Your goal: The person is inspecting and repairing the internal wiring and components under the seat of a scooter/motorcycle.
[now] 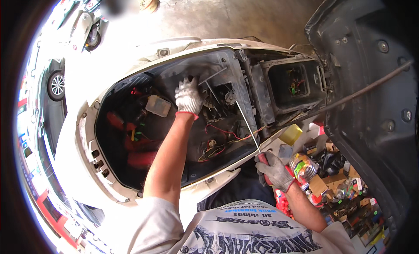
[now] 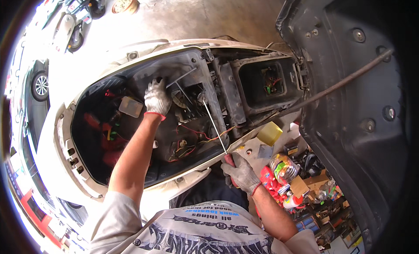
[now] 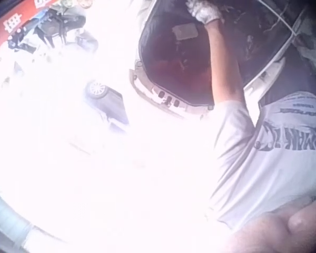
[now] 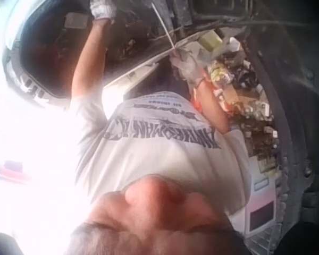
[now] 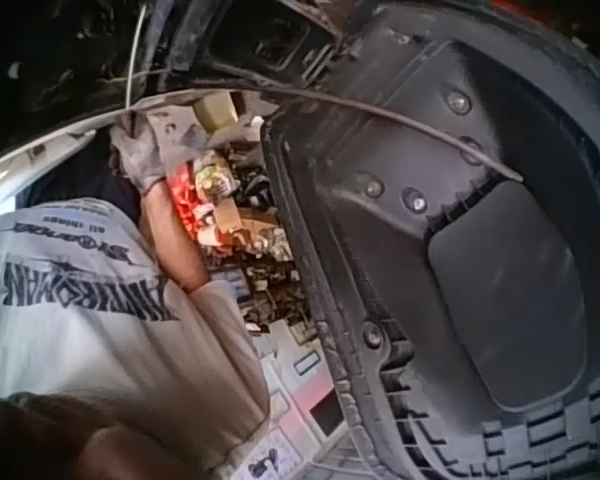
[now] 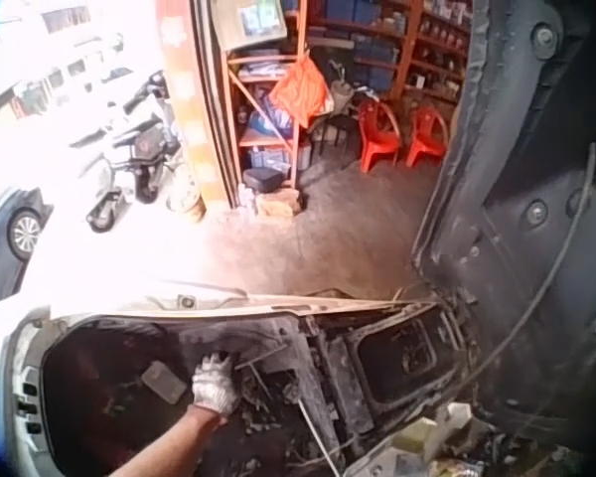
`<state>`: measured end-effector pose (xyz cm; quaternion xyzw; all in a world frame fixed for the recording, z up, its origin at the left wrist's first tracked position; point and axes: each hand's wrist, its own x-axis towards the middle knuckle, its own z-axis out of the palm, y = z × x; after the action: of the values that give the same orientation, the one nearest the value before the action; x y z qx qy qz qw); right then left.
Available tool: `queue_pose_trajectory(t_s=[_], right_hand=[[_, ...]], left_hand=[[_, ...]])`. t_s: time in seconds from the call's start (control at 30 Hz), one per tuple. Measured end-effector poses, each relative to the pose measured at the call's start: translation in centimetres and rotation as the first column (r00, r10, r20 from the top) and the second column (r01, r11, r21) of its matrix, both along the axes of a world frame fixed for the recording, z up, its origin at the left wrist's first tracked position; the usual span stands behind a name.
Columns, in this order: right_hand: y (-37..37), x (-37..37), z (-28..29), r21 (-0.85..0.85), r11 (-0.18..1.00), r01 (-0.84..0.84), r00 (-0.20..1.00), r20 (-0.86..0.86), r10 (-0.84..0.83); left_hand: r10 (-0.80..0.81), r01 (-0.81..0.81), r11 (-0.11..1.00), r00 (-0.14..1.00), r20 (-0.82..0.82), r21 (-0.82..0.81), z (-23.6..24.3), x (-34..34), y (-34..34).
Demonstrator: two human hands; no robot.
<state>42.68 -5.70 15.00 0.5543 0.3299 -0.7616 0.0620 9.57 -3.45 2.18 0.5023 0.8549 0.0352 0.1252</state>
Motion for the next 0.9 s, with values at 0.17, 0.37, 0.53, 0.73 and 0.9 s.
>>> queue_pose_trajectory(t_s=[0.17,0.37,0.53,0.73,0.9], right_hand=[[-2.3,2.7,-0.1,0.353,0.926,-0.137,0.989,-0.002,0.147],[-8.4,6.7,2.1,0.433,0.891,0.135,0.980,0.072,-0.183],[-20.1,12.3,-1.3,0.486,0.711,0.508,0.763,0.128,-0.633],[-46.2,18.8,-8.8,0.314,0.411,0.856,0.237,0.468,-0.851],[-66.7,14.1,-7.9,0.244,0.112,0.963,-0.063,0.609,-0.790]], left_hand=[[0.069,-0.088,0.993,0.974,0.214,0.082,2.9,3.4,-3.8],[-0.285,0.334,0.943,0.805,0.521,0.000,2.1,10.6,-10.6],[-0.351,0.520,0.832,0.764,0.541,-0.194,7.6,15.0,-14.4],[-0.515,0.576,0.801,0.802,0.301,-0.163,7.9,17.0,-16.4],[-0.550,0.613,0.779,0.768,0.328,-0.129,6.5,16.3,-16.9]])
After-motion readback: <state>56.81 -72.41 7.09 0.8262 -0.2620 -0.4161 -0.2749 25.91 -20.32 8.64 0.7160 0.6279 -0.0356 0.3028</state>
